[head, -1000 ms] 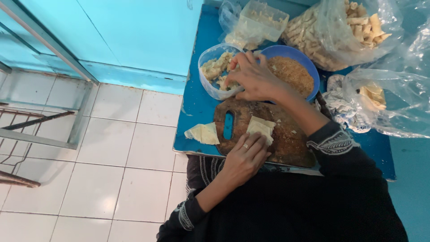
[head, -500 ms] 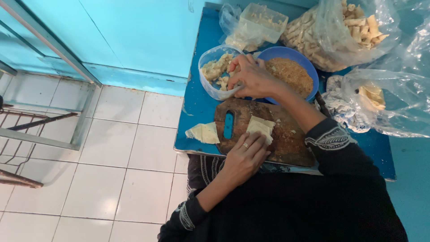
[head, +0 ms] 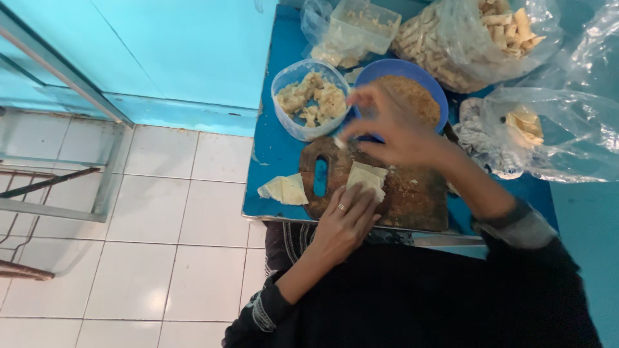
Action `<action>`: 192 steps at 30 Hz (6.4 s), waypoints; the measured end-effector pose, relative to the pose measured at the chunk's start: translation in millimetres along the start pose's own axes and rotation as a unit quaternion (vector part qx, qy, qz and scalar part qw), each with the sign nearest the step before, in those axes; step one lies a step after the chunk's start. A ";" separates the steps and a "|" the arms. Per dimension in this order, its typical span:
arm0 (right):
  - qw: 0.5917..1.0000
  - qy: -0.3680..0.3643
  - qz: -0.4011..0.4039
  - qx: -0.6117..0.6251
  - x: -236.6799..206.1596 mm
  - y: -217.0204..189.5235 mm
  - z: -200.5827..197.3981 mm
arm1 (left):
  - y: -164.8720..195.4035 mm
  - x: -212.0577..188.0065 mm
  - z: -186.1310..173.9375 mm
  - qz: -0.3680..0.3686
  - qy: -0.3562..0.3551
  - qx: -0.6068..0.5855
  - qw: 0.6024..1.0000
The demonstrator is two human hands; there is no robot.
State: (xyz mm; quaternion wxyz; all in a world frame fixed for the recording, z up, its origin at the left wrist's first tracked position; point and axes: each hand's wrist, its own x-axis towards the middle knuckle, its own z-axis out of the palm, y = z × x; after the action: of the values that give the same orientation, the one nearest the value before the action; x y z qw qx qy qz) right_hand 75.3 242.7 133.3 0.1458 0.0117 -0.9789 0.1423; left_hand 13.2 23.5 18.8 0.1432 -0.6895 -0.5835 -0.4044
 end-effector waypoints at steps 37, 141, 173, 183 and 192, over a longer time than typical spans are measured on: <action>0.963 0.005 0.243 -0.120 -61.3 47.5 -4.7 | -1.8 0.7 -8.0 0.042 -0.071 0.100 0.992; 0.969 0.177 0.156 0.079 -101.4 -93.9 81.6 | -10.2 0.0 -35.6 -0.051 -0.044 0.003 0.998; 0.953 0.193 0.228 0.057 -74.0 -78.4 75.4 | -14.3 24.1 -36.6 -0.188 -0.021 -0.013 0.982; 0.951 0.165 0.261 -0.013 -77.6 -80.9 82.8 | -18.4 20.3 -29.3 -0.179 0.013 -0.005 0.984; 0.957 0.120 0.264 -0.019 -64.6 -69.5 75.2 | -19.8 17.2 -28.6 -0.190 -0.015 -0.012 0.982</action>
State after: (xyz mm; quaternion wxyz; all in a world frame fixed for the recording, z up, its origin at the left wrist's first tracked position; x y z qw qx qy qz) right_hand 120.4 153.7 64.8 0.2199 -0.2669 -0.9250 0.1577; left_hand -16.3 21.7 44.0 0.0468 -0.5734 -0.7015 -0.4205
